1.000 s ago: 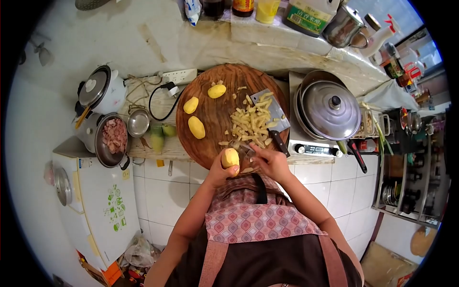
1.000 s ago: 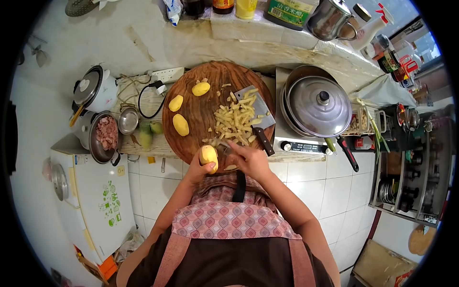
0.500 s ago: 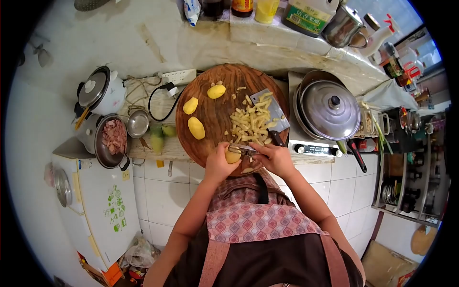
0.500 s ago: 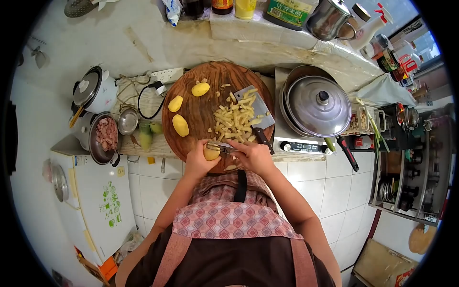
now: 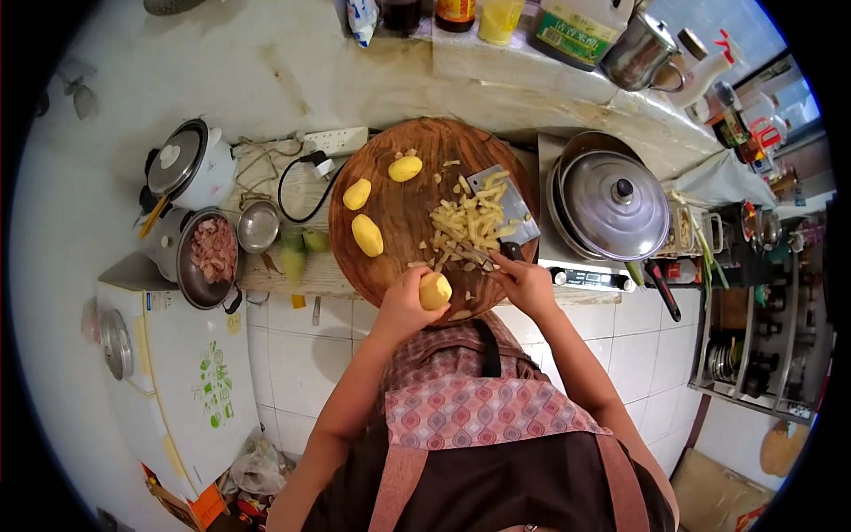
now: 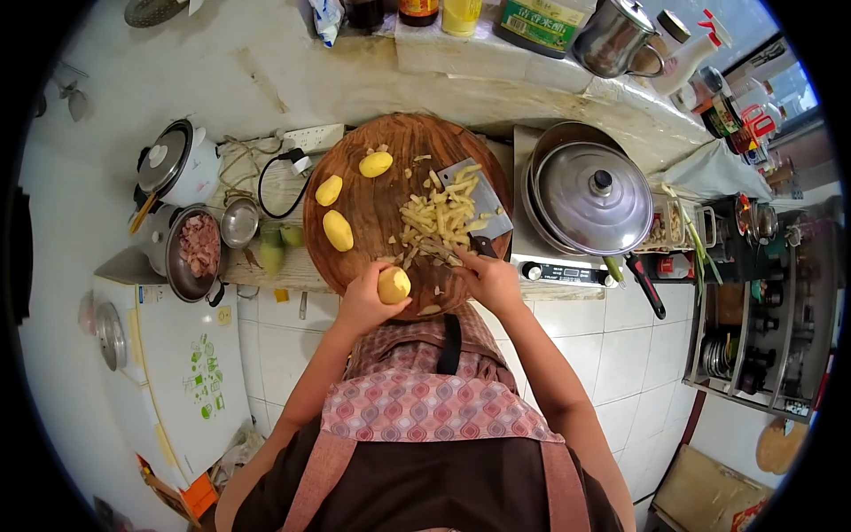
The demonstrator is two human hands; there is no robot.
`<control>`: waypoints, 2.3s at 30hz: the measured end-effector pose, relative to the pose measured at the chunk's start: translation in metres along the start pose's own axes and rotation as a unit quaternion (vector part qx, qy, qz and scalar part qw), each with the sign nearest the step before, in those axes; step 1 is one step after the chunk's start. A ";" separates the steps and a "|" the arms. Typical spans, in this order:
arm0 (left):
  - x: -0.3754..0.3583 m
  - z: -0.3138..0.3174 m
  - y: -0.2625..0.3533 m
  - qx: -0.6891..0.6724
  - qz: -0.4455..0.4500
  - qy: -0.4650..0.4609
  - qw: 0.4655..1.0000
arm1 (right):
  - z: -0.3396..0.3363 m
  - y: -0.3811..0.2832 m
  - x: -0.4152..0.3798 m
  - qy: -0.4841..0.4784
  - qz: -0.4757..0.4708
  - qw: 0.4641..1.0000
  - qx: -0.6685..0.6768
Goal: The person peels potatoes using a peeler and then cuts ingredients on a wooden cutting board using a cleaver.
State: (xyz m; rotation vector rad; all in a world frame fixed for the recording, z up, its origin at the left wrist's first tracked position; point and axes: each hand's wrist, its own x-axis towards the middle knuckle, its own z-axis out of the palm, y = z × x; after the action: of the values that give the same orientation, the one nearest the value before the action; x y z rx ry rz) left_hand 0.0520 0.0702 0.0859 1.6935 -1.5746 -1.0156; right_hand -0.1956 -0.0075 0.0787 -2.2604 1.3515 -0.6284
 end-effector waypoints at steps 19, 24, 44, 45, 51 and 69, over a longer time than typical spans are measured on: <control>0.001 0.013 0.000 0.173 0.167 0.131 0.962 | 0.008 -0.021 0.003 -0.072 0.048 0.996 -0.039; 0.005 0.021 -0.017 -0.526 -0.151 0.041 0.836 | 0.017 -0.022 -0.007 0.000 0.113 0.993 0.021; 0.002 0.025 -0.017 -0.756 -0.316 -0.045 0.572 | 0.014 -0.026 -0.008 0.058 0.021 0.998 -0.009; 0.002 0.026 -0.016 -0.757 -0.316 -0.046 0.570 | 0.005 -0.043 -0.009 0.043 -0.034 0.998 0.030; 0.002 0.029 -0.026 -0.769 -0.299 -0.086 0.559 | 0.028 -0.045 -0.010 0.036 -0.075 0.996 0.021; 0.001 0.029 -0.007 -0.682 -0.287 -0.064 0.670 | 0.021 -0.016 -0.005 0.055 -0.025 0.998 -0.034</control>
State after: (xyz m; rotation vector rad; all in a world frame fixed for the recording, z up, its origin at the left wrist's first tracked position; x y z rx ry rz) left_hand 0.0311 0.0719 0.0651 0.8927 0.0663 -1.9176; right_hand -0.1739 0.0070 0.0700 -2.3512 1.3903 -0.7433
